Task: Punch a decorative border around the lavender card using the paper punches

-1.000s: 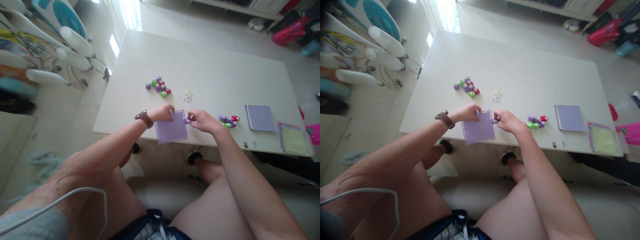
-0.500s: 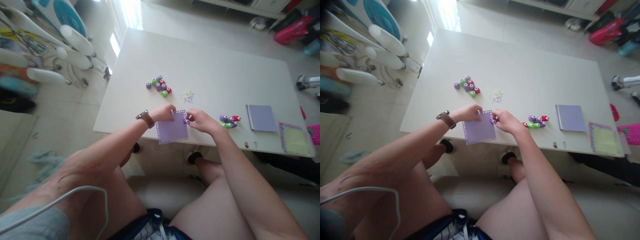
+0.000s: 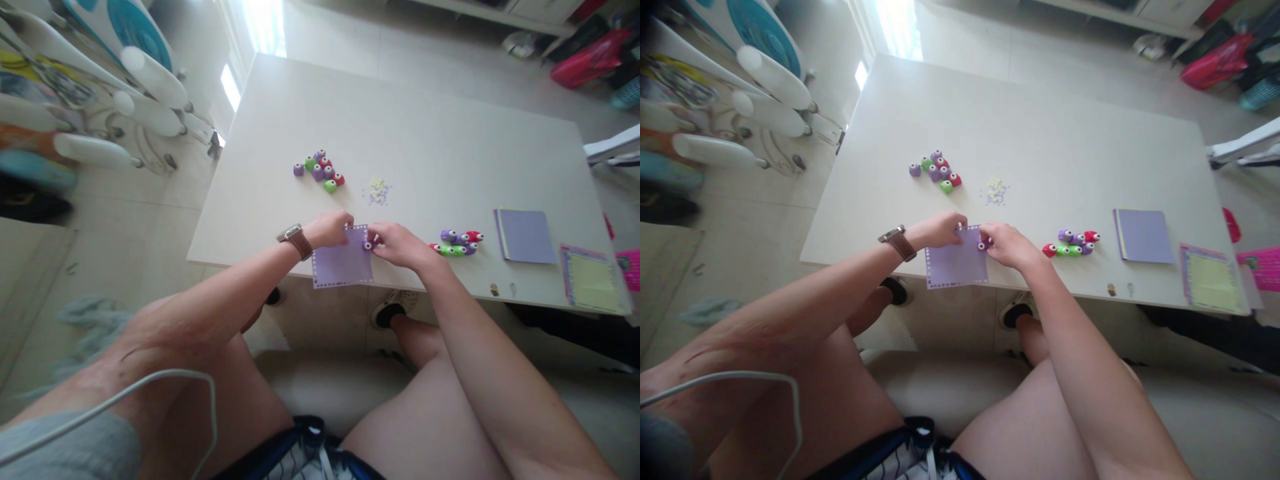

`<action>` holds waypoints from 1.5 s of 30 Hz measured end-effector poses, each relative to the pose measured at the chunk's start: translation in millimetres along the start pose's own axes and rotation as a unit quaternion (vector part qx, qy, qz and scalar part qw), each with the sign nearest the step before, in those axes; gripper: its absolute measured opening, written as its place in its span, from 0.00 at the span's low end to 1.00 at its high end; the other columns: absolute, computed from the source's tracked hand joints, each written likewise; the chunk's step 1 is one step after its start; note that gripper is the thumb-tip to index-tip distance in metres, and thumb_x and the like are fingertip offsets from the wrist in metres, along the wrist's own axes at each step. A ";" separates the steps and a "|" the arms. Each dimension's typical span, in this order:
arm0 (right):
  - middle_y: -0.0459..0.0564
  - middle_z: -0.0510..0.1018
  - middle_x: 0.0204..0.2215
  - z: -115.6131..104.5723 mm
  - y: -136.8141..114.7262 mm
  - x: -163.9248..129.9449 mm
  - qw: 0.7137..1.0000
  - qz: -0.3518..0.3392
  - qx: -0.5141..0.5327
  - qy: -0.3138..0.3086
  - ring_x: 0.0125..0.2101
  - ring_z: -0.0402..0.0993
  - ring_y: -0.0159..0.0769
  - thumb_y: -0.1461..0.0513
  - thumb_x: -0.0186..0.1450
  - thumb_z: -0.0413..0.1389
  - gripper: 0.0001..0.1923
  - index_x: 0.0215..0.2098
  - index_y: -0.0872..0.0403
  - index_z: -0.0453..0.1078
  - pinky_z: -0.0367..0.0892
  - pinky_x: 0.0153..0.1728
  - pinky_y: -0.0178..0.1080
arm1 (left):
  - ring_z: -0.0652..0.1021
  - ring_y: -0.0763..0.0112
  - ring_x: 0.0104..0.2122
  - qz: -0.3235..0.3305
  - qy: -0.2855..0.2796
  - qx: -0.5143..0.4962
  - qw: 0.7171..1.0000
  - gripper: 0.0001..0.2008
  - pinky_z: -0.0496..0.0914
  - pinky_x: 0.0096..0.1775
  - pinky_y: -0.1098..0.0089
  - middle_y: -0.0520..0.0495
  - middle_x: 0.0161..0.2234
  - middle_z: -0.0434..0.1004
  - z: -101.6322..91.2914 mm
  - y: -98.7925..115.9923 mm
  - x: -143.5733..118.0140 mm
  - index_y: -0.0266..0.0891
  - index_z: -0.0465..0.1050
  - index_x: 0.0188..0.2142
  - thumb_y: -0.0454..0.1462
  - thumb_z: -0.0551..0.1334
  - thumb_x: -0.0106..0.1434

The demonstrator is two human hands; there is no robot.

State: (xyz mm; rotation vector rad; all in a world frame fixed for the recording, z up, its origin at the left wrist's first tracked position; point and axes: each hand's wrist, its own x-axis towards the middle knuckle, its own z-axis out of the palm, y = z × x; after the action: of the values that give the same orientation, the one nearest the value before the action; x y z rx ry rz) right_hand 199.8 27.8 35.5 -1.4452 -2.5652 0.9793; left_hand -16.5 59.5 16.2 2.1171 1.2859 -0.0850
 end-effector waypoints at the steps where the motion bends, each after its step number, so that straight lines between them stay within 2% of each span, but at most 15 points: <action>1: 0.49 0.79 0.36 0.0 -0.9 0.1 1.000 0.002 -0.001 -0.001 0.37 0.74 0.38 0.71 0.59 0.56 0.09 0.34 0.53 0.72 0.65 0.40 0.36 | 0.79 0.62 0.44 0.003 0.004 0.004 1.000 0.19 0.69 0.44 0.68 0.45 0.46 0.82 1.3 0.4 -0.4 0.42 0.77 0.51 0.37 0.69 0.59; 4: 0.50 0.80 0.37 0.6 -1.5 0.7 1.000 0.002 0.001 -0.001 0.38 0.75 0.39 0.70 0.59 0.57 0.08 0.35 0.53 0.73 0.65 0.41 0.36 | 0.79 0.60 0.45 0.013 0.018 0.014 1.000 0.18 0.69 0.45 0.66 0.44 0.46 0.82 5.4 0.3 -0.5 0.42 0.77 0.50 0.37 0.68 0.59; 9: 0.49 0.81 0.34 3.5 1.6 2.0 1.000 0.010 0.015 -0.012 0.35 0.75 0.37 0.69 0.59 0.57 0.07 0.34 0.53 0.74 0.65 0.38 0.36 | 0.78 0.57 0.47 0.024 0.036 0.025 0.999 0.17 0.67 0.49 0.61 0.44 0.44 0.81 11.8 1.2 -1.9 0.41 0.76 0.48 0.37 0.67 0.59; 13: 0.49 0.81 0.33 5.1 2.5 2.8 1.000 0.022 0.013 -0.014 0.34 0.75 0.37 0.69 0.59 0.57 0.07 0.34 0.53 0.73 0.66 0.38 0.36 | 0.73 0.52 0.53 0.034 0.105 0.038 0.993 0.24 0.66 0.51 0.57 0.39 0.51 0.76 14.8 6.2 -6.5 0.41 0.73 0.52 0.37 0.70 0.56; 15: 0.49 0.80 0.32 5.0 2.0 2.8 0.999 0.029 0.009 -0.014 0.34 0.75 0.37 0.69 0.60 0.57 0.06 0.34 0.53 0.73 0.66 0.38 0.36 | 0.72 0.50 0.54 0.041 0.130 0.049 0.989 0.24 0.66 0.51 0.56 0.38 0.52 0.74 15.4 7.8 -7.6 0.41 0.73 0.51 0.37 0.72 0.54; 19: 0.48 0.80 0.32 4.3 1.0 2.7 0.999 0.031 0.016 -0.020 0.33 0.75 0.36 0.70 0.60 0.57 0.07 0.34 0.53 0.72 0.66 0.37 0.35 | 0.76 0.59 0.44 0.054 0.072 0.014 0.996 0.13 0.68 0.44 0.63 0.43 0.43 0.78 17.9 6.0 -4.3 0.40 0.76 0.43 0.34 0.68 0.57; 22: 0.48 0.80 0.32 4.4 1.1 2.9 0.999 0.027 0.020 -0.017 0.33 0.75 0.36 0.70 0.59 0.58 0.07 0.34 0.53 0.72 0.66 0.37 0.35 | 0.77 0.64 0.38 0.054 0.041 -0.004 0.998 0.09 0.68 0.38 0.67 0.46 0.38 0.80 21.1 3.5 -0.7 0.40 0.77 0.41 0.32 0.64 0.59; 27: 0.48 0.80 0.33 4.0 1.2 2.1 0.999 0.034 0.037 -0.015 0.33 0.75 0.35 0.71 0.59 0.58 0.08 0.35 0.53 0.73 0.68 0.37 0.35 | 0.79 0.66 0.38 0.056 0.018 0.009 0.998 0.10 0.68 0.39 0.69 0.46 0.38 0.82 22.7 4.5 0.5 0.40 0.78 0.40 0.32 0.61 0.60; 31: 0.49 0.82 0.38 -3.5 -0.4 -1.7 0.989 0.085 0.108 -0.051 0.37 0.78 0.36 0.65 0.60 0.64 0.13 0.44 0.53 0.73 0.71 0.39 0.35 | 0.80 0.64 0.42 0.049 -0.003 0.023 0.999 0.11 0.69 0.42 0.69 0.43 0.42 0.83 18.9 9.8 0.0 0.39 0.78 0.43 0.34 0.59 0.64; 33: 0.52 0.83 0.40 -8.4 -0.7 -3.4 0.984 0.133 0.108 -0.048 0.39 0.79 0.39 0.58 0.62 0.66 0.17 0.47 0.53 0.73 0.72 0.40 0.36 | 0.80 0.63 0.43 0.038 -0.014 0.024 0.999 0.12 0.70 0.43 0.69 0.42 0.43 0.83 15.6 13.4 -0.3 0.38 0.78 0.44 0.35 0.57 0.67; 36: 0.55 0.83 0.42 -12.0 1.1 -3.4 0.979 0.187 0.080 -0.034 0.41 0.78 0.41 0.51 0.64 0.65 0.17 0.45 0.54 0.74 0.71 0.41 0.38 | 0.81 0.61 0.44 0.021 -0.031 0.016 0.999 0.18 0.70 0.44 0.68 0.38 0.43 0.83 10.0 18.4 -1.4 0.36 0.79 0.44 0.41 0.52 0.72; 40: 0.54 0.83 0.41 -8.9 5.4 1.5 0.972 0.213 0.084 -0.051 0.40 0.78 0.39 0.51 0.66 0.62 0.16 0.41 0.54 0.75 0.70 0.39 0.37 | 0.81 0.59 0.44 0.005 -0.039 -0.013 0.999 0.30 0.71 0.43 0.67 0.37 0.43 0.84 7.0 21.2 -2.9 0.35 0.80 0.44 0.54 0.47 0.73; 45: 0.54 0.83 0.39 -5.9 5.5 8.7 0.967 0.235 0.074 -0.059 0.39 0.78 0.39 0.52 0.64 0.65 0.16 0.41 0.55 0.74 0.68 0.37 0.35 | 0.81 0.56 0.44 -0.018 -0.027 -0.018 0.999 0.34 0.71 0.42 0.66 0.36 0.44 0.84 11.6 23.7 -3.1 0.35 0.81 0.45 0.61 0.51 0.68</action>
State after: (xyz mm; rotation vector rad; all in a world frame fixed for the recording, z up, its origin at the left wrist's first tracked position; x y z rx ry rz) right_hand 201.0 39.6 35.0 -2.0544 -2.1969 1.3094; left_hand 4.3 43.3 20.0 2.0487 1.2837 -0.1328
